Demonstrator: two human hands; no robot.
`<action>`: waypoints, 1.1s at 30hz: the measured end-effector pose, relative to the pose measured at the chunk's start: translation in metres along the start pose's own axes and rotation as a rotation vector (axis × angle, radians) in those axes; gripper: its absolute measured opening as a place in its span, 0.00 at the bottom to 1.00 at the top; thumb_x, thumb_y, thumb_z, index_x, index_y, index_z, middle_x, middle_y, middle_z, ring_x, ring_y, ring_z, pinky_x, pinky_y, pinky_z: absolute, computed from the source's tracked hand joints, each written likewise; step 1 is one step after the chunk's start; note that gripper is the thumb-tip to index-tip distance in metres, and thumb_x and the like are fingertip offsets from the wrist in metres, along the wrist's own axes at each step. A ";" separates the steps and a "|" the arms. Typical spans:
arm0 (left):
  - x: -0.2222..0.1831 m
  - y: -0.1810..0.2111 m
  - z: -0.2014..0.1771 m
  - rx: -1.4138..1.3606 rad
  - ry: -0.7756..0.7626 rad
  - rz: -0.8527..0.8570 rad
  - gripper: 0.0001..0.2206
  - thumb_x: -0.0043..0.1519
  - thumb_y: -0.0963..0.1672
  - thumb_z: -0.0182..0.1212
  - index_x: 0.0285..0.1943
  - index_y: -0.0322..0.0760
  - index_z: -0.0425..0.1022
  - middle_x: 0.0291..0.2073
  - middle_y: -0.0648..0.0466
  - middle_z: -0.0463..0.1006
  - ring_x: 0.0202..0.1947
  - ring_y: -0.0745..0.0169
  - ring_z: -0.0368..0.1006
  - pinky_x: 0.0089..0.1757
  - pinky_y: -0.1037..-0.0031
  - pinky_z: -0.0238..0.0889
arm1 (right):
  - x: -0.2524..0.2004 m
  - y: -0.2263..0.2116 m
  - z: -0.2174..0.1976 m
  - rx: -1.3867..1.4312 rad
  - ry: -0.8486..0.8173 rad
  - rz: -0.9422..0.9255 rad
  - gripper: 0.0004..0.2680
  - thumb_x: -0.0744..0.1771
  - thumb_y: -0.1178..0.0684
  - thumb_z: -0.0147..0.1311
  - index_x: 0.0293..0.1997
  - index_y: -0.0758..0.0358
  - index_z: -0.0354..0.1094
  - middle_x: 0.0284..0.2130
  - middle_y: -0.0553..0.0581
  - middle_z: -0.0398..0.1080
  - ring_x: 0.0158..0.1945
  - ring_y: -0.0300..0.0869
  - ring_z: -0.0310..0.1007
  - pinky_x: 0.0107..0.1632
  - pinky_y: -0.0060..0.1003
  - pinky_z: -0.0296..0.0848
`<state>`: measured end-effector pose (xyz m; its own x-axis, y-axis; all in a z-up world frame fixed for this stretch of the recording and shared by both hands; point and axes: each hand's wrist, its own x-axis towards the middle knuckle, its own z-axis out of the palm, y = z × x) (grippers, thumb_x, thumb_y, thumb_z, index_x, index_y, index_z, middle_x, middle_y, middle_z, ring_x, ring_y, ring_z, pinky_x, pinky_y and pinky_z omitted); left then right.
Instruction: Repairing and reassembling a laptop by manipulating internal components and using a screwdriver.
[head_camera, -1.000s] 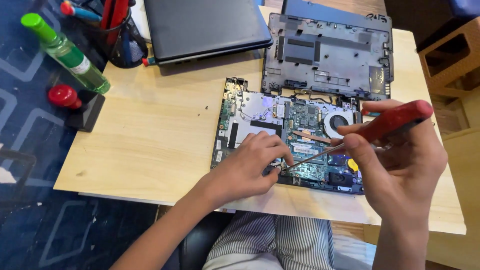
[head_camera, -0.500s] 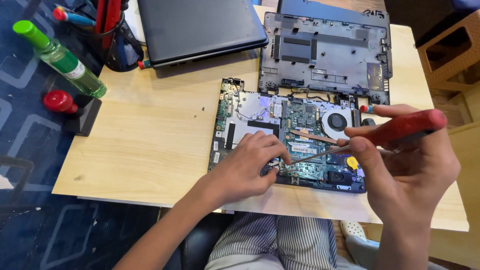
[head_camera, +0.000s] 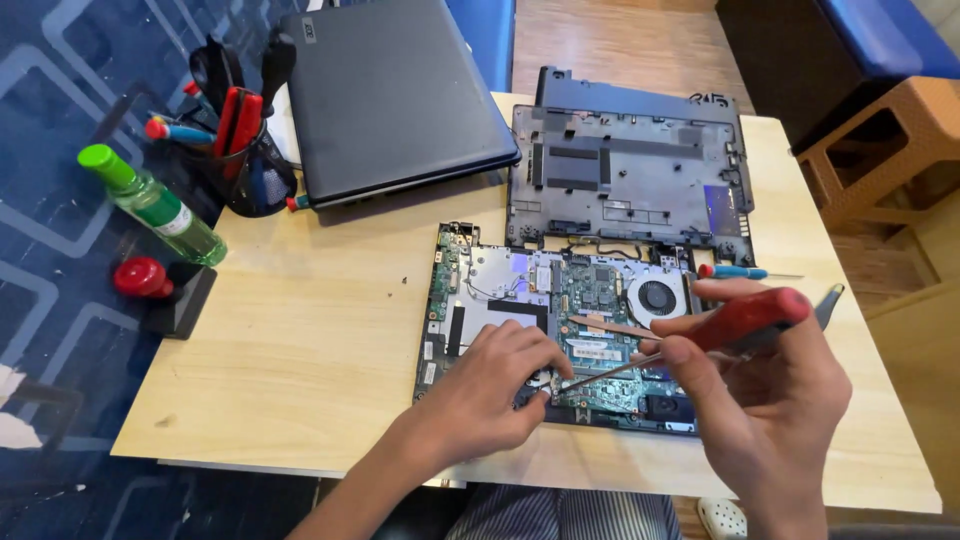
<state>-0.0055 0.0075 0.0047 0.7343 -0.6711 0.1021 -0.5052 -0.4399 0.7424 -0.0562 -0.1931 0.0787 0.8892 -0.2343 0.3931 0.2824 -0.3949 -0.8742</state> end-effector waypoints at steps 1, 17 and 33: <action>0.002 -0.001 -0.001 0.002 0.003 0.004 0.12 0.58 0.41 0.56 0.51 0.42 0.74 0.49 0.53 0.76 0.55 0.56 0.66 0.57 0.59 0.55 | 0.002 -0.001 0.000 0.000 0.001 -0.005 0.14 0.65 0.64 0.58 0.56 0.73 0.63 0.35 0.69 0.76 0.35 0.49 0.82 0.44 0.38 0.87; -0.002 0.002 0.002 0.023 0.010 -0.009 0.11 0.58 0.41 0.56 0.50 0.43 0.73 0.49 0.54 0.76 0.56 0.55 0.66 0.57 0.59 0.55 | -0.004 0.001 -0.006 -0.005 -0.009 -0.002 0.15 0.65 0.62 0.58 0.57 0.72 0.64 0.35 0.68 0.77 0.35 0.49 0.83 0.45 0.37 0.85; -0.003 0.003 0.001 -0.004 0.007 -0.015 0.07 0.61 0.41 0.55 0.46 0.44 0.73 0.46 0.56 0.76 0.54 0.56 0.66 0.57 0.59 0.55 | -0.003 -0.008 -0.007 -0.116 -0.021 0.017 0.15 0.64 0.62 0.59 0.56 0.71 0.65 0.38 0.67 0.79 0.37 0.48 0.84 0.44 0.36 0.85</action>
<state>-0.0094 0.0078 0.0063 0.7449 -0.6602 0.0959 -0.4925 -0.4473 0.7466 -0.0638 -0.1952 0.0861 0.9009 -0.2238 0.3718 0.2249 -0.4919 -0.8411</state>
